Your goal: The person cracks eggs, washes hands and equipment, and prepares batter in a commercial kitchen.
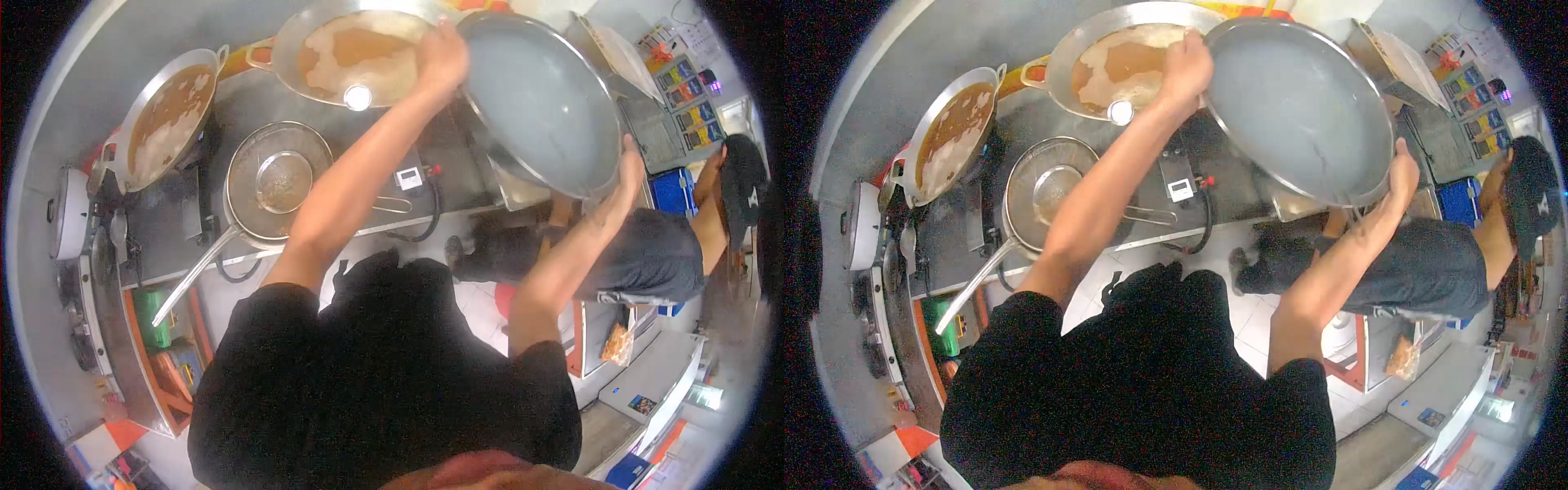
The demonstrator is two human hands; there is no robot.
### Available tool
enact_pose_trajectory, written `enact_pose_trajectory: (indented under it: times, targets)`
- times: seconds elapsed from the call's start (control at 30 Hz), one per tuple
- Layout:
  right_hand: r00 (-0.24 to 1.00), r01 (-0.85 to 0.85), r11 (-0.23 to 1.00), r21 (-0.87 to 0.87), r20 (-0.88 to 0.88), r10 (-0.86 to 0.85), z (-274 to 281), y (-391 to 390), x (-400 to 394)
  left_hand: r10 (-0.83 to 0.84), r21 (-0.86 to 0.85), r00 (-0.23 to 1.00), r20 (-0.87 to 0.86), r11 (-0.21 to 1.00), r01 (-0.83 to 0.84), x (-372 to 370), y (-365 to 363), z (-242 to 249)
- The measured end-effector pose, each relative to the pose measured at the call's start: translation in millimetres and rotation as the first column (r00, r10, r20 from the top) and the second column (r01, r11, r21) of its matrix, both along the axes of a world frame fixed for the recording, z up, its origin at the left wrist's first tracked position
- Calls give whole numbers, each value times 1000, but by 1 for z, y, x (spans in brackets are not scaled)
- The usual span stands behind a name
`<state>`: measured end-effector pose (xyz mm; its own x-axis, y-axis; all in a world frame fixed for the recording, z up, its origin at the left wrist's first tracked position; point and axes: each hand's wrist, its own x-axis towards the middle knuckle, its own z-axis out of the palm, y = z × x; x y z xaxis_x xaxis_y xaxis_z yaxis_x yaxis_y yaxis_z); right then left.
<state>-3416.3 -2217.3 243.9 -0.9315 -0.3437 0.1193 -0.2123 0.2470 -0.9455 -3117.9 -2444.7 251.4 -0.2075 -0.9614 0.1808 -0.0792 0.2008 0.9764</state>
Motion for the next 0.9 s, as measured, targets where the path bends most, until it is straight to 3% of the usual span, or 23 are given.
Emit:
enact_pose_trajectory:
  times: [0.23, 0.43, 0.6, 0.83, 0.9]
  targets:
    - [990, -96, 980, 172, -90, 112, -4, -55, -131, 90, 113, 995, -35, 990, -86, -104, -16, 21]
    - [988, -137, 953, 271, -38, 152, -36, -75, -210, 174, 132, 984, -33, 977, -168, -201, -20, -14]
    - [989, -132, 930, 342, -16, 147, -32, -101, -281, 240, 165, 970, -47, 959, -229, -266, -32, -64]
    - [991, -49, 944, 326, -104, 88, -84, -136, -316, 255, 276, 964, -76, 934, -225, -320, -48, -128]
    - [988, -151, 973, 177, 37, 147, -108, -152, -336, 277, 256, 958, -68, 933, -252, -331, -61, -147]
